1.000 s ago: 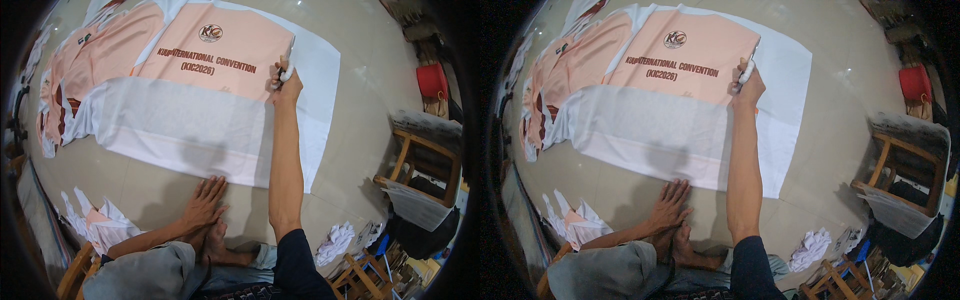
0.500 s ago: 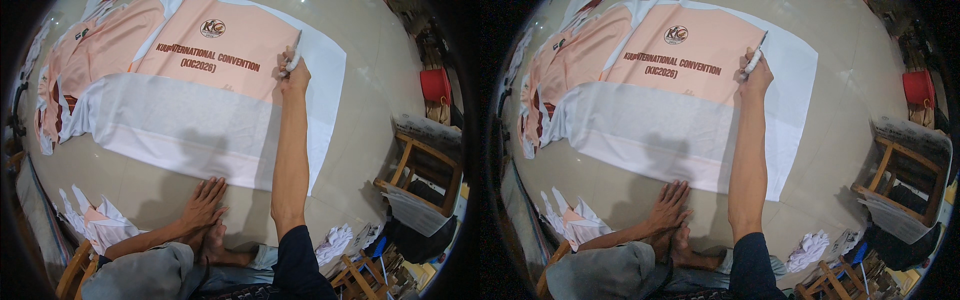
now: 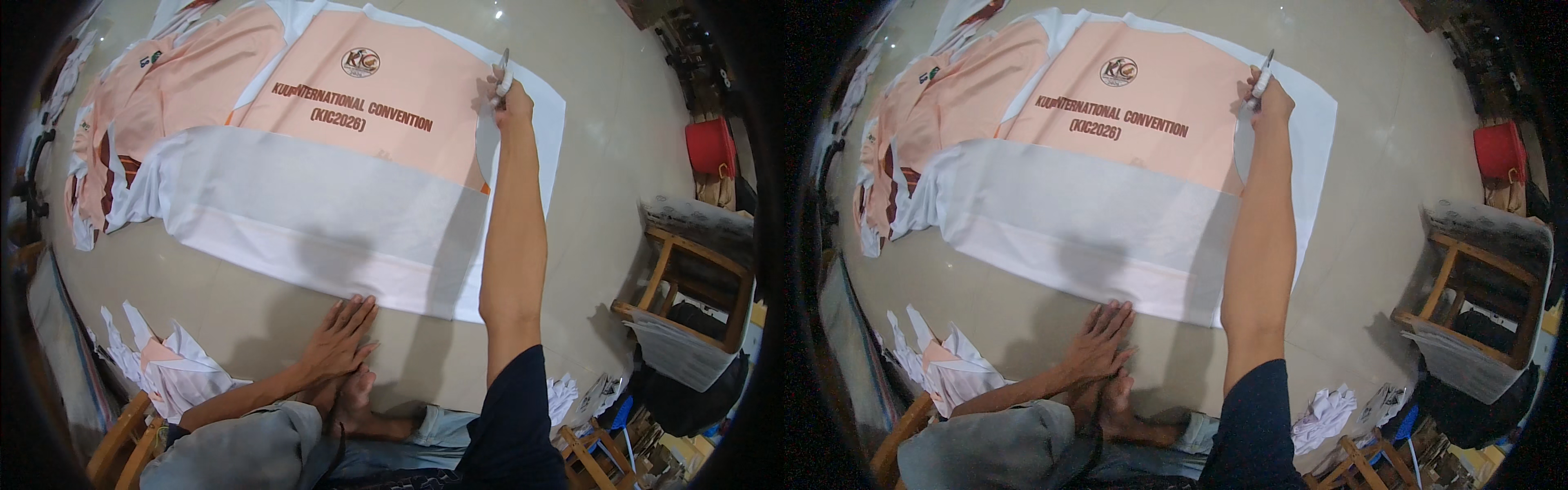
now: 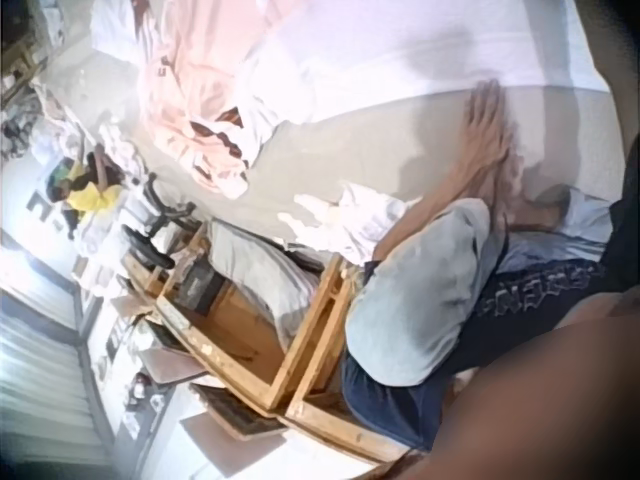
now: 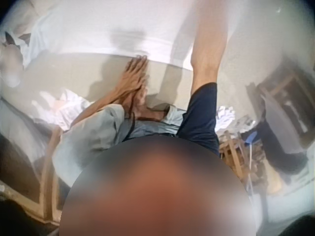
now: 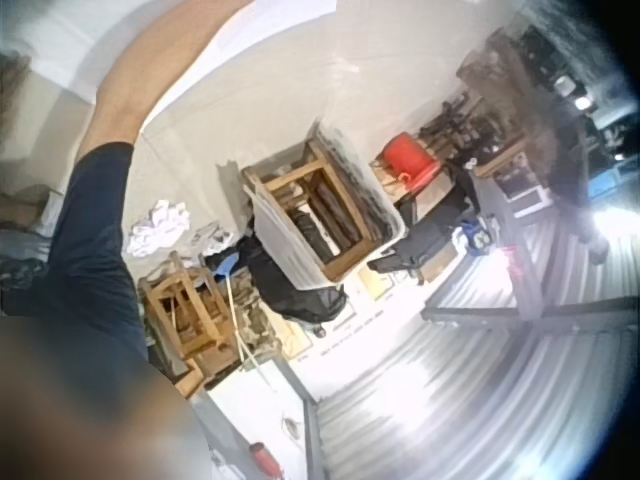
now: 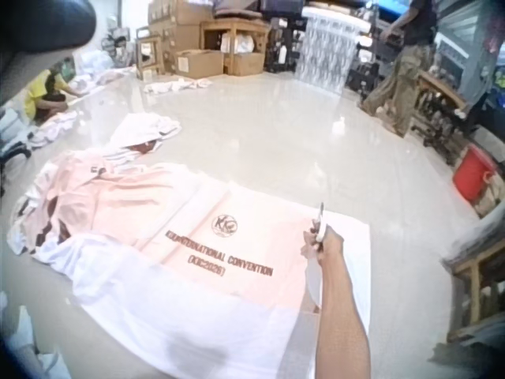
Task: The person uses scissors to cut a large piece of white fabric that has a pink paper pattern attached to it. They carefully follow the pattern's outline to trim the fabric, occasionally lifting and repositioning the material to continue cutting along the edges.
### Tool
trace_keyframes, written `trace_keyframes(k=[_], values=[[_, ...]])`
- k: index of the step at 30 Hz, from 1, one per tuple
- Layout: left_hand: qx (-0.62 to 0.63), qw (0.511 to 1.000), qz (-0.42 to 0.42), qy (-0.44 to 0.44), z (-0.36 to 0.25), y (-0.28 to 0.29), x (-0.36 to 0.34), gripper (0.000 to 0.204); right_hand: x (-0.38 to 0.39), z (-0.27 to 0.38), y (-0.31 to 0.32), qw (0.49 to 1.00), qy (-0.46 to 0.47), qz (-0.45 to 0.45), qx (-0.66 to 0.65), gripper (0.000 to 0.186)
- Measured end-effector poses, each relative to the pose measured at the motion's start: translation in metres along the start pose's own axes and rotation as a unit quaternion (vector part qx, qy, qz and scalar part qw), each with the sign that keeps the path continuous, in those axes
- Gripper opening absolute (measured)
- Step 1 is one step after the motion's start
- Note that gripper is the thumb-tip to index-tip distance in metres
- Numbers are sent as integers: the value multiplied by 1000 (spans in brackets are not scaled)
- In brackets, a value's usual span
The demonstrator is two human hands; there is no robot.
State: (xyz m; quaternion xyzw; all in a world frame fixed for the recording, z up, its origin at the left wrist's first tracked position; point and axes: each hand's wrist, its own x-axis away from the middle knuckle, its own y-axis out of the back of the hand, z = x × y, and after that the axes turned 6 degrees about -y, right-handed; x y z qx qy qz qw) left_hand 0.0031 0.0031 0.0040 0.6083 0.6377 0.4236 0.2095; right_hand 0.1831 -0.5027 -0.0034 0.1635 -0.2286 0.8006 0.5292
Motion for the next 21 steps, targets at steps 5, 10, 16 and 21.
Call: trace_keyframes(k=[5, 10, 16, 21], values=[[-21, 997, -69, -21, 0, -3, -2, 72, 27, 3, 53, 997, -11, 47, 54, 16], [-16, 992, -123, -32, 2, -10, -3, 75, 178, -63, 173, 997, -21, 50, 46, 26], [-12, 988, -141, -65, 11, -17, -7, 78, 423, -117, 345, 981, -138, 72, -112, 43], [-34, 991, -113, -58, 6, -18, -2, 73, 534, -80, 440, 877, -79, -326, 344, 38]])
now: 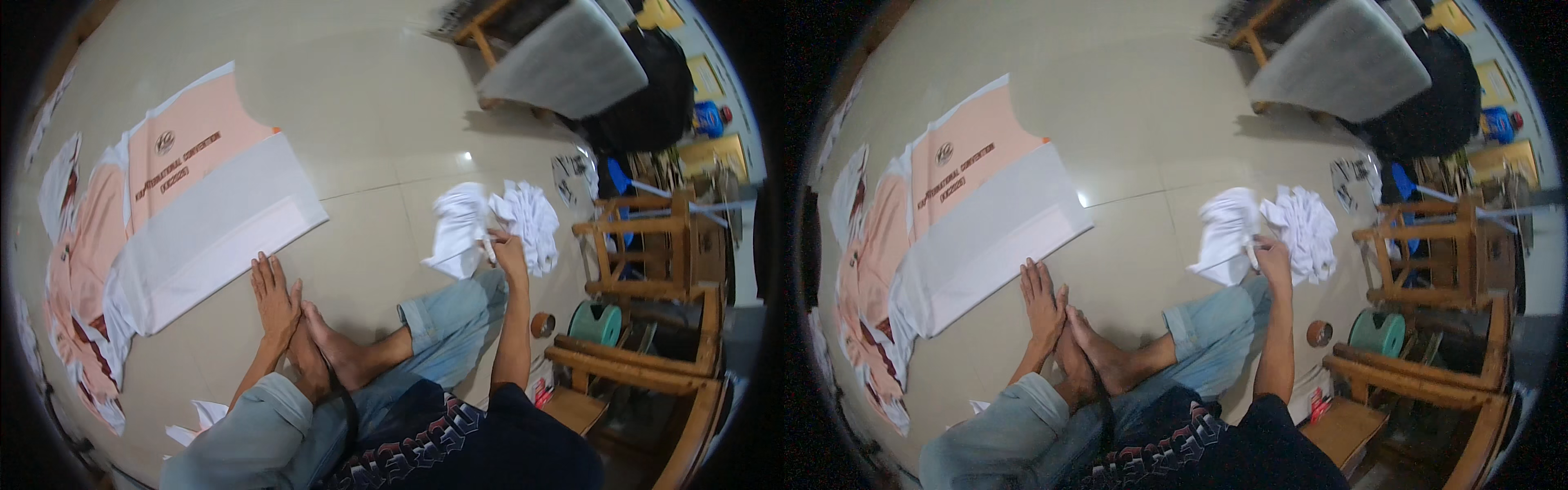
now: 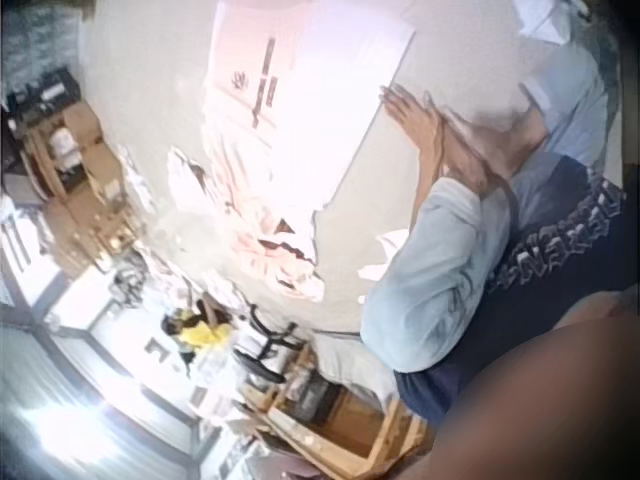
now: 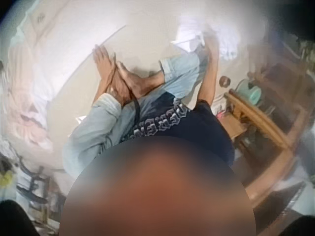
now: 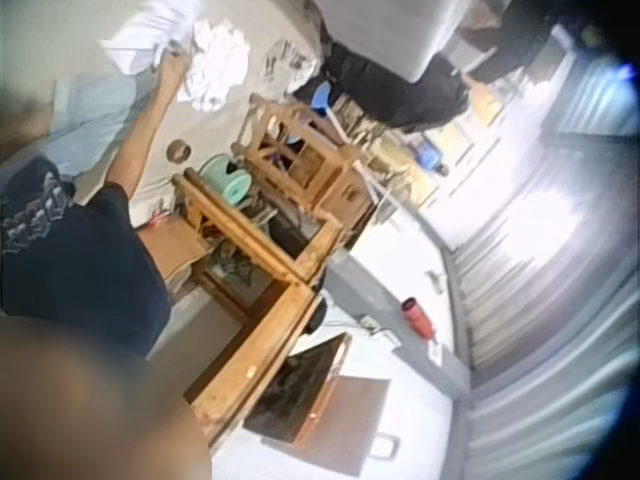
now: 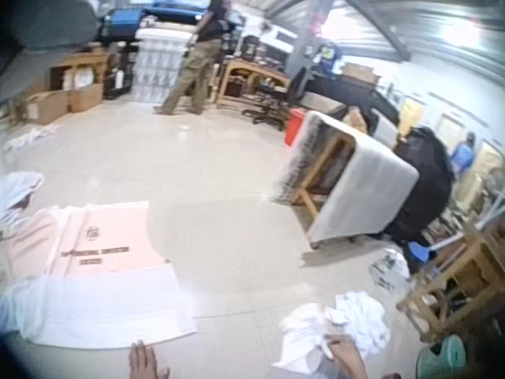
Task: The person uses scissors to cut a large piece of white fabric that has a pink paper pattern attached to it. They carefully follow the pattern's outline to trim the fabric, occasionally lifting and repositioning the material to continue cutting along the edges.
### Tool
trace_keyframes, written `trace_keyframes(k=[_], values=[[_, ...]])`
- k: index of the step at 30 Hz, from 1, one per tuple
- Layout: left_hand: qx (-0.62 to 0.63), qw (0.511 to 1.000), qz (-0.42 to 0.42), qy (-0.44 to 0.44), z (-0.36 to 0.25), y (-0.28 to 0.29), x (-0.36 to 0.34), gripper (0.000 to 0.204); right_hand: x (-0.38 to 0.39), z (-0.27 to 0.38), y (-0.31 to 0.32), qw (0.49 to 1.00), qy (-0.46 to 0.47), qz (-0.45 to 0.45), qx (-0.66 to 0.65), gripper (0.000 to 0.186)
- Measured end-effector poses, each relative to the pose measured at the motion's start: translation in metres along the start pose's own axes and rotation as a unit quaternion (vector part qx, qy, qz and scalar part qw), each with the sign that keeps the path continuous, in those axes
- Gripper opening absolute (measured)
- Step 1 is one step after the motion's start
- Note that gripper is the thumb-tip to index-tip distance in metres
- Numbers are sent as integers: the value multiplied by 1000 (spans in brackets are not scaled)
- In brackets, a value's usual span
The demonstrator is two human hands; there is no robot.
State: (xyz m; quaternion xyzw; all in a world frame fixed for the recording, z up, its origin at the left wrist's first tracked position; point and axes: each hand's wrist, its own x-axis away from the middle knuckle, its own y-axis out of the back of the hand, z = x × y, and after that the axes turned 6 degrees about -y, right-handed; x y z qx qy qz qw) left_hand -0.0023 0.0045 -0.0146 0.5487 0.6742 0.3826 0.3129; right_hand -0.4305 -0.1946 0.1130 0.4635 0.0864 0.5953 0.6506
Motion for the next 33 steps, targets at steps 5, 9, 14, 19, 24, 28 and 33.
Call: trace_keyframes(k=[5, 9, 14, 19, 24, 28, 33], values=[[-20, 999, -23, -23, 2, -4, -3, 71, 56, -3, 10, 995, 91, -7, -43, 43], [15, 996, -70, -53, 12, -11, -4, 71, 89, 40, -116, 976, 196, 35, -87, 52], [22, 992, -125, 2, 25, 12, 18, 70, 113, 119, -245, 877, 448, 127, -116, 56], [-18, 972, -199, 125, 73, 74, 41, 66, 85, 217, -358, 815, 565, 120, -50, 62], [-100, 936, -272, 199, 143, 122, 67, 65, 38, 261, -405, 790, 606, 91, 8, 65], [-113, 923, -265, 254, 186, 138, 84, 65, 8, 257, -389, 796, 596, 108, 4, 67], [-123, 933, -230, 248, 212, 143, 65, 64, -37, 243, -341, 804, 586, 100, 28, 66]])
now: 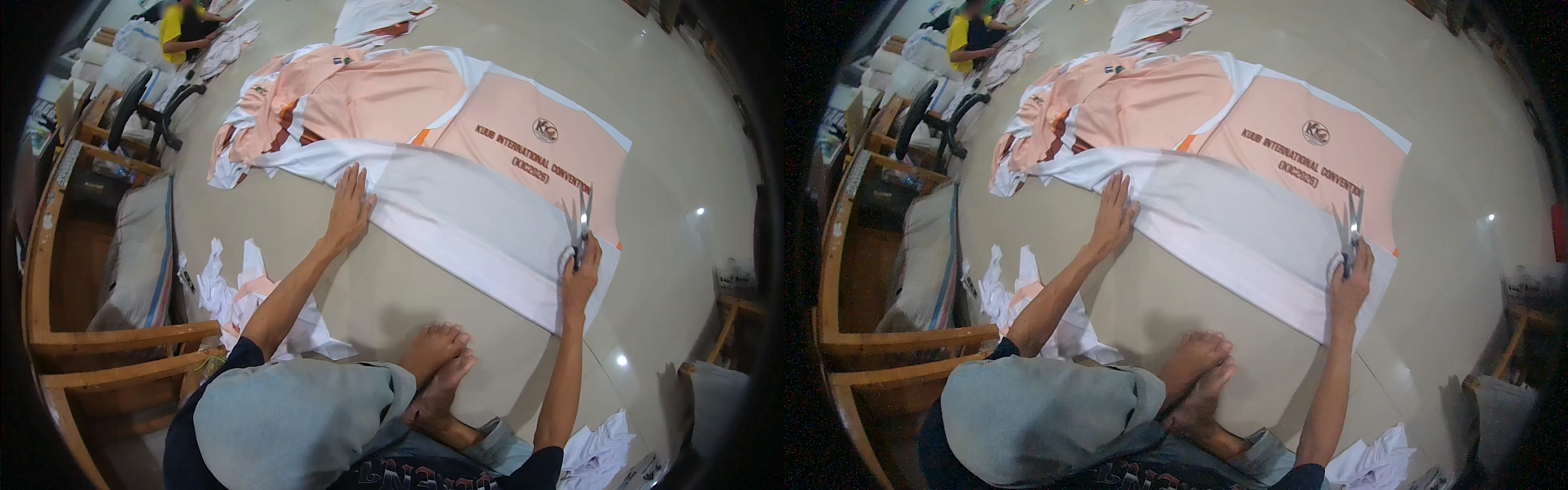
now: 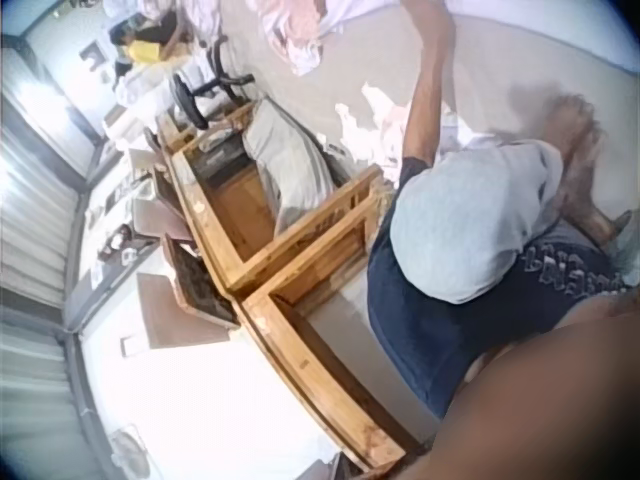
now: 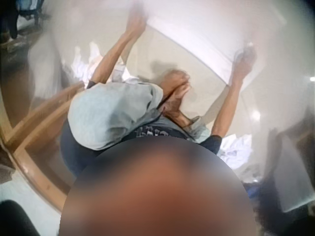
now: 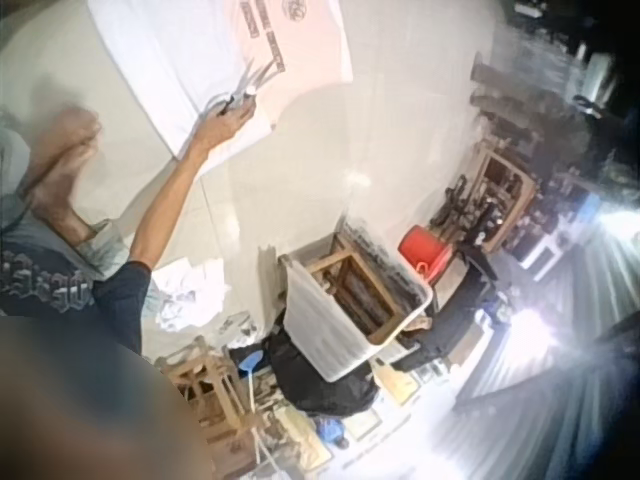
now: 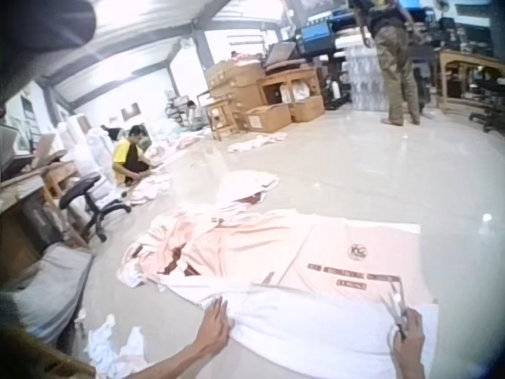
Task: The person uses scissors to cut a large piece of white fabric that has a pink paper pattern attached to it. They carefully follow the pattern's outline to trim the fabric, occasionally lifting and repositioning the material to continue cutting along the edges.
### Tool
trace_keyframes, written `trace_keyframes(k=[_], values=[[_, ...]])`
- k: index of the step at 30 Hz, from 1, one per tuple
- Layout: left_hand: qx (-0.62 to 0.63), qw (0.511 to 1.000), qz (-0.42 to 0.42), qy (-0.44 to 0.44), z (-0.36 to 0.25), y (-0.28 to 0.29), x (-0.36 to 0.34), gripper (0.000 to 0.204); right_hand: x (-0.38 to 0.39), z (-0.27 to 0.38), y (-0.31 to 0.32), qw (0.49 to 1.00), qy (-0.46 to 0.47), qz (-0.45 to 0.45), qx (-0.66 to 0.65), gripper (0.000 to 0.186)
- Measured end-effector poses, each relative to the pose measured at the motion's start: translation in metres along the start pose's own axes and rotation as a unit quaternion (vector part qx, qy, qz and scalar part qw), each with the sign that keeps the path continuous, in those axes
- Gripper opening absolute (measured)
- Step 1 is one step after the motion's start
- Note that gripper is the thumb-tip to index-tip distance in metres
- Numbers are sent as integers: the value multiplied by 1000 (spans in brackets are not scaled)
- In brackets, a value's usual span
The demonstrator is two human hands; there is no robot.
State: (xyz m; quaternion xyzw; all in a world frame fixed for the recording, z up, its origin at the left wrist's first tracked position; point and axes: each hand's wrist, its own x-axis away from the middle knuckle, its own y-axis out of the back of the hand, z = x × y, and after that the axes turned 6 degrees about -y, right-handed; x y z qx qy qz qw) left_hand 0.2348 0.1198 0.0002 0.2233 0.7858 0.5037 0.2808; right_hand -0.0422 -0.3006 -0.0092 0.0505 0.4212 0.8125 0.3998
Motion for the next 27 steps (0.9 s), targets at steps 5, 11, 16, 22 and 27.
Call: trace_keyframes(k=[5, 11, 16, 22, 27], values=[[25, 996, -6, -83, -38, -19, -31, 64, 25, -75, 80, 1000, -28, 7, 4, 67], [43, 988, 51, -138, -85, -28, -35, 63, 72, -174, 188, 995, -70, 24, 61, 66], [22, 985, 89, -149, -91, -39, -33, 63, 95, -238, 262, 984, -114, 2, 139, 62], [-3, 993, 46, -104, -65, -41, -53, 56, 99, -225, 244, 969, -138, -122, 164, 60], [4, 997, -59, -46, -30, -18, -25, 42, 123, -167, 182, 982, -133, -120, 55, 58]])
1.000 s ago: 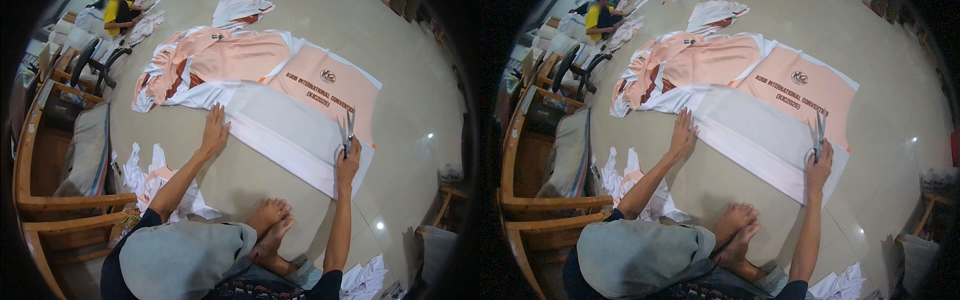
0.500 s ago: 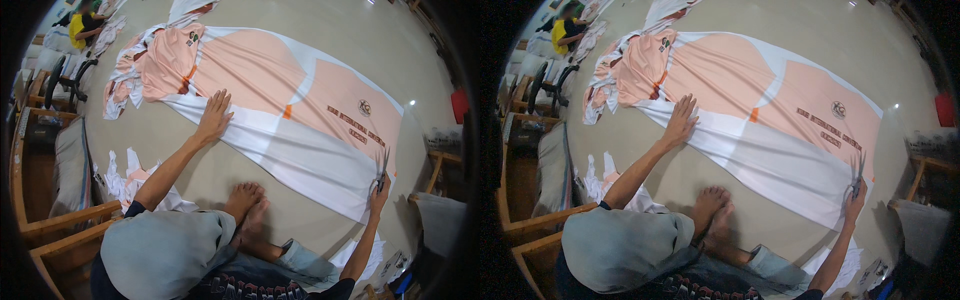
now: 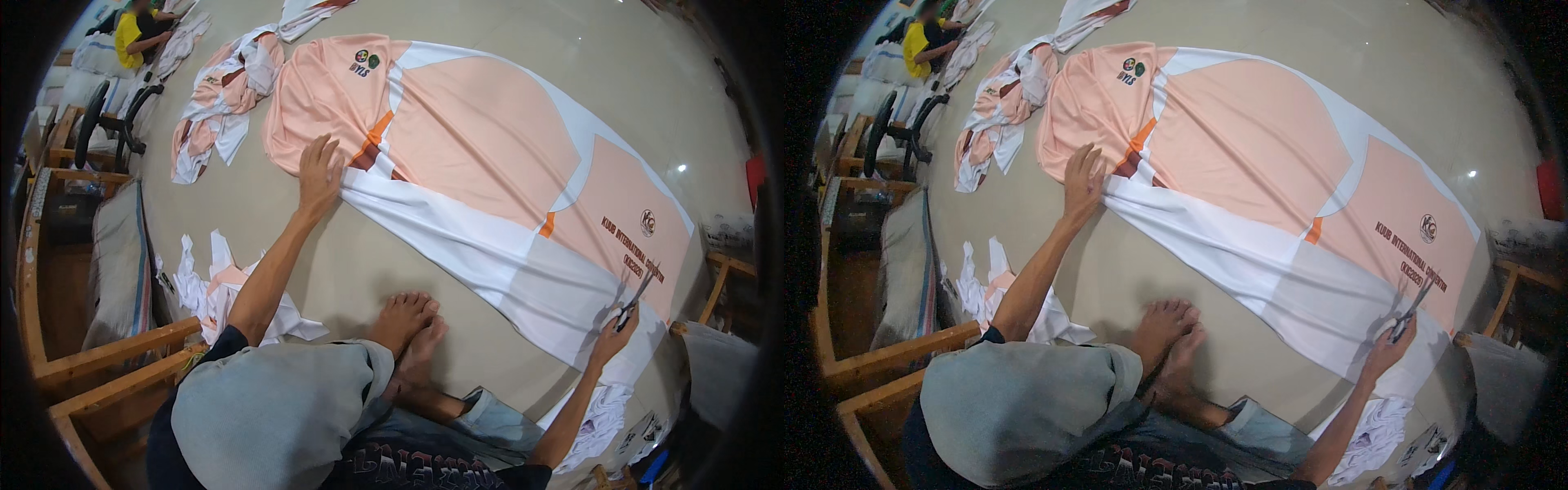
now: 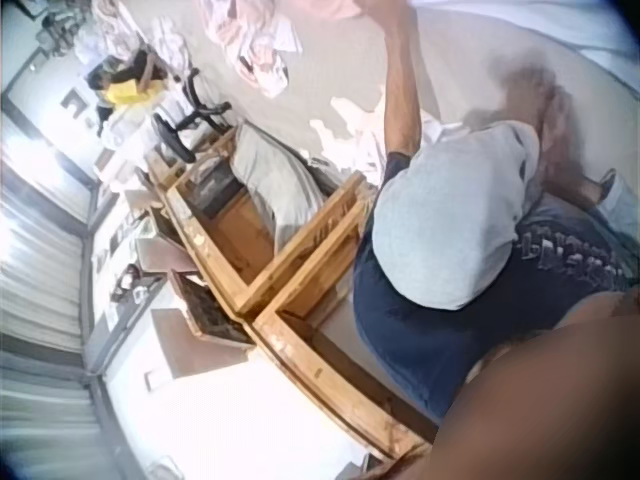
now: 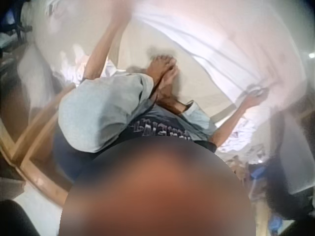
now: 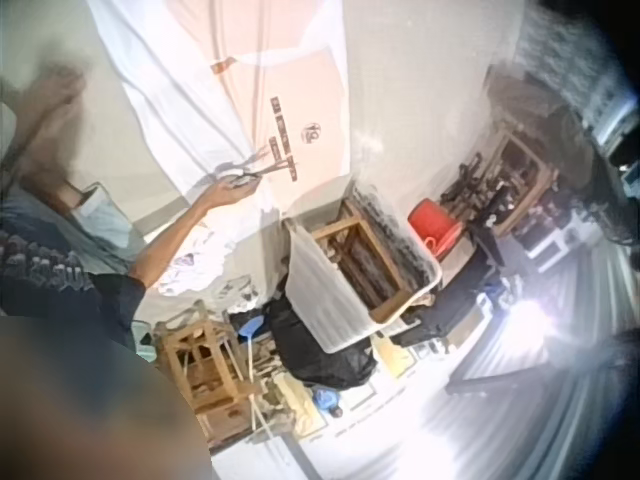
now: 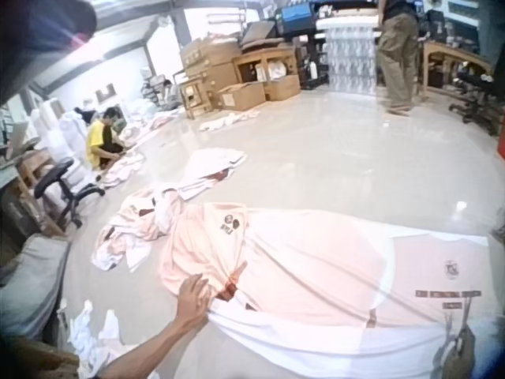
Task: The person uses scissors to cut a large piece of white fabric that has a pink paper pattern attached to it. They carefully follow the pattern's outline to trim the fabric, occasionally lifting and repositioning the material to continue cutting along the edges.
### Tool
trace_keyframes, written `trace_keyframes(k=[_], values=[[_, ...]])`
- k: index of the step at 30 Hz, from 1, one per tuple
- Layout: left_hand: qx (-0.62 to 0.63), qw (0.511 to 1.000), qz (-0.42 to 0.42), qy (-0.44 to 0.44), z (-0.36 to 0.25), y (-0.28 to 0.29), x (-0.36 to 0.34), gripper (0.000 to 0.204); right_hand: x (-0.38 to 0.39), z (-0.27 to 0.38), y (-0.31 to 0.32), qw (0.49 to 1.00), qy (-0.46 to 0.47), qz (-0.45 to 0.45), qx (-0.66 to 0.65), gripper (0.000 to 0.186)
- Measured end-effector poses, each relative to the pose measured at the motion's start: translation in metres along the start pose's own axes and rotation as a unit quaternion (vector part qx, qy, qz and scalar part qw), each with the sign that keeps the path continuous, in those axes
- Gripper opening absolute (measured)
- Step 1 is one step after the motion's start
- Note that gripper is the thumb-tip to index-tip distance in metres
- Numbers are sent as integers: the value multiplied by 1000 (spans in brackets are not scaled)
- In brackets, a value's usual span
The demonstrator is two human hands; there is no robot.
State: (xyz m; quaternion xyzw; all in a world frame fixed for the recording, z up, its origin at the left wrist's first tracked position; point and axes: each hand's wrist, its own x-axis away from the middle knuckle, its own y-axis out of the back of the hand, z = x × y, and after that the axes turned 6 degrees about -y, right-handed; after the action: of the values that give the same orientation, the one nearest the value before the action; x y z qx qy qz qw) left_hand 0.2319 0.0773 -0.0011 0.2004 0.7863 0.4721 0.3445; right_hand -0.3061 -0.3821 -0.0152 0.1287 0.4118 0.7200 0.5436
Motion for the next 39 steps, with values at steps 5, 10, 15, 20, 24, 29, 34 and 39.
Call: trace_keyframes(k=[5, 10, 15, 20, 24, 29, 34, 39], values=[[-26, 995, 83, -54, 28, 25, 38, 29, 28, 18, -20, 999, -20, 11, -27, 59], [121, 968, 210, 60, 49, 44, 6, 15, 26, 15, -20, 1000, -19, 4, -12, 57], [105, 929, 355, -21, 45, 58, -45, 19, 22, 14, -19, 1000, -2, -3, 4, 57], [246, 856, 452, -54, 34, 85, -114, 24, 22, 20, -17, 1000, -4, -6, 3, 56], [144, 942, 302, 3, 30, 90, -176, 19, 21, 24, -16, 1000, -19, 1, -6, 56], [-168, 972, -32, -162, 14, 9, -156, 52, 22, 27, -17, 999, -39, -2, -31, 59], [-75, 992, 87, -58, -8, -62, -36, 84, 22, 31, -17, 999, -35, -9, -3, 59], [-42, 985, 157, 61, 6, -25, 46, 88, 20, 27, -16, 1000, -15, -6, 9, 59]])
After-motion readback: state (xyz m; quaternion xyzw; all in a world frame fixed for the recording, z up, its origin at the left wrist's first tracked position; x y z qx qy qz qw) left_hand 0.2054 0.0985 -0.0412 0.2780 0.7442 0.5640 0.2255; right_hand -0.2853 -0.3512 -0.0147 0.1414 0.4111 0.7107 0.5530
